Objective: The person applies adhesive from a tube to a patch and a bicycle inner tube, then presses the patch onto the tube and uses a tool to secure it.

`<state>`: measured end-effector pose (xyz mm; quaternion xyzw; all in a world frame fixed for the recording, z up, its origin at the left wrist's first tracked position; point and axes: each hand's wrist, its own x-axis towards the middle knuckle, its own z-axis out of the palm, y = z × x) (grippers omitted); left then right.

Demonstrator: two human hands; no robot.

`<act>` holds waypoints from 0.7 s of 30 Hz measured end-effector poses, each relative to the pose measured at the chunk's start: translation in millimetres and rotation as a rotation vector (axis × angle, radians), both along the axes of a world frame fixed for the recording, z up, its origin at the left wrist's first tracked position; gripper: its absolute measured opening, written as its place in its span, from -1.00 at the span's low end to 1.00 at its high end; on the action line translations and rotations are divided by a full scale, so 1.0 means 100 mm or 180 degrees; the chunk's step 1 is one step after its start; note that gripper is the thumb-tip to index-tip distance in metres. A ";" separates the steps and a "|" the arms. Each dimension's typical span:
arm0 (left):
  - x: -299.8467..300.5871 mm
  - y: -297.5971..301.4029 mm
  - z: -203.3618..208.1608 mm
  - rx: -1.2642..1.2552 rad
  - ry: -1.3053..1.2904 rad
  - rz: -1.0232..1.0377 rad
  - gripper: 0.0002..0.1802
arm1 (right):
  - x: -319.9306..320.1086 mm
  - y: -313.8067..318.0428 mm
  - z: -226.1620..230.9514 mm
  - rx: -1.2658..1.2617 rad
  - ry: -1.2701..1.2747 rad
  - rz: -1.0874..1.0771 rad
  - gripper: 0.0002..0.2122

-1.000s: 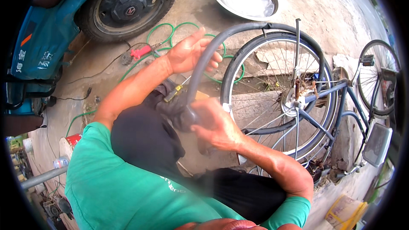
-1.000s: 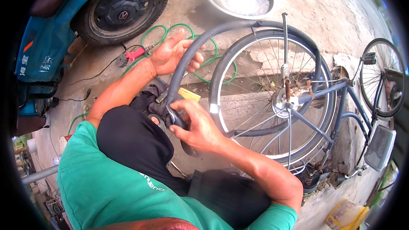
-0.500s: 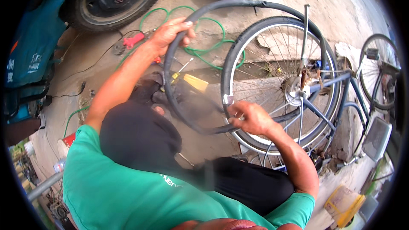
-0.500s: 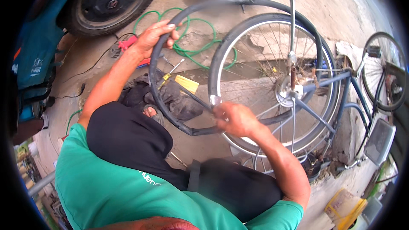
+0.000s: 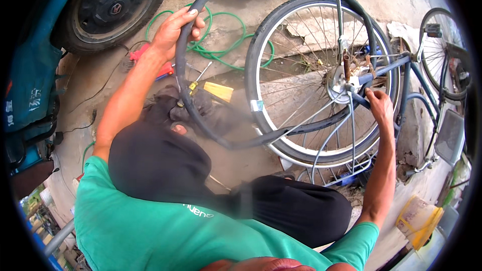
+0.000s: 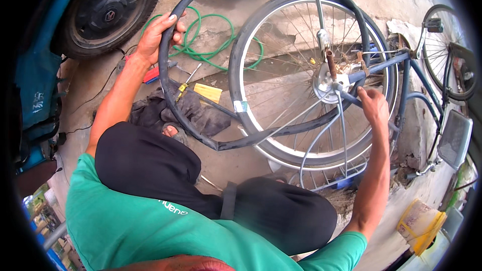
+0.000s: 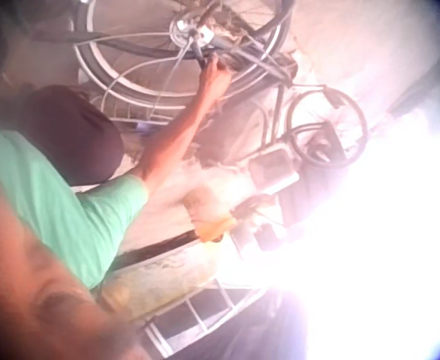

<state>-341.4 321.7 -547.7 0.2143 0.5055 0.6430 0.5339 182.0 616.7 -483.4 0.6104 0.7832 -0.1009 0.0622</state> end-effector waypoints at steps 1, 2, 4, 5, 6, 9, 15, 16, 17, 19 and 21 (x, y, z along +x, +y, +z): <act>0.02 0.01 0.04 0.0001 -0.0004 0.0051 -0.59 | 0.01 0.11 -0.05 -0.0323 0.0084 -0.0019 -0.52; 0.03 0.02 0.08 0.0001 -0.0009 0.0104 -0.59 | 0.01 0.20 -0.06 -0.0646 0.0166 -0.0035 -0.55; 0.04 0.03 0.14 0.0027 -0.0013 0.0130 -0.58 | 0.06 0.30 -0.10 -0.0447 0.0291 -0.0018 -0.61; 0.04 0.03 0.16 0.0020 -0.0017 0.0158 -0.58 | 0.11 0.36 -0.09 0.0032 0.0054 0.0044 -0.60; 0.03 0.03 0.18 0.0012 -0.0014 0.0185 -0.57 | 0.16 0.44 -0.03 0.0239 -0.0232 -0.0142 -0.58; 0.04 0.05 0.14 0.0054 -0.0212 0.0166 -0.57 | 0.70 0.87 0.19 0.0889 -0.0734 -0.0970 -0.50; 0.44 -0.10 -0.07 -0.0128 -0.0566 0.0019 -0.66 | 1.15 1.07 0.04 0.1038 -0.0126 -0.0933 -0.37; 0.48 -0.13 -0.08 -0.0158 -0.0611 0.0048 -0.66 | 1.08 1.03 0.01 0.0734 -0.0175 -0.0881 -0.31; 0.51 -0.15 -0.09 -0.0187 -0.0655 0.0080 -0.66 | 1.00 0.94 -0.04 0.0601 -0.0335 -0.0882 -0.31; 0.53 -0.14 -0.15 -0.0222 -0.0747 0.0052 -0.66 | 1.02 0.82 -0.05 0.0382 -0.0560 -0.0981 -0.32; 0.56 -0.14 -0.18 -0.0280 -0.0772 0.0032 -0.66 | 1.19 0.91 -0.09 0.0326 -0.0564 -0.0913 -0.35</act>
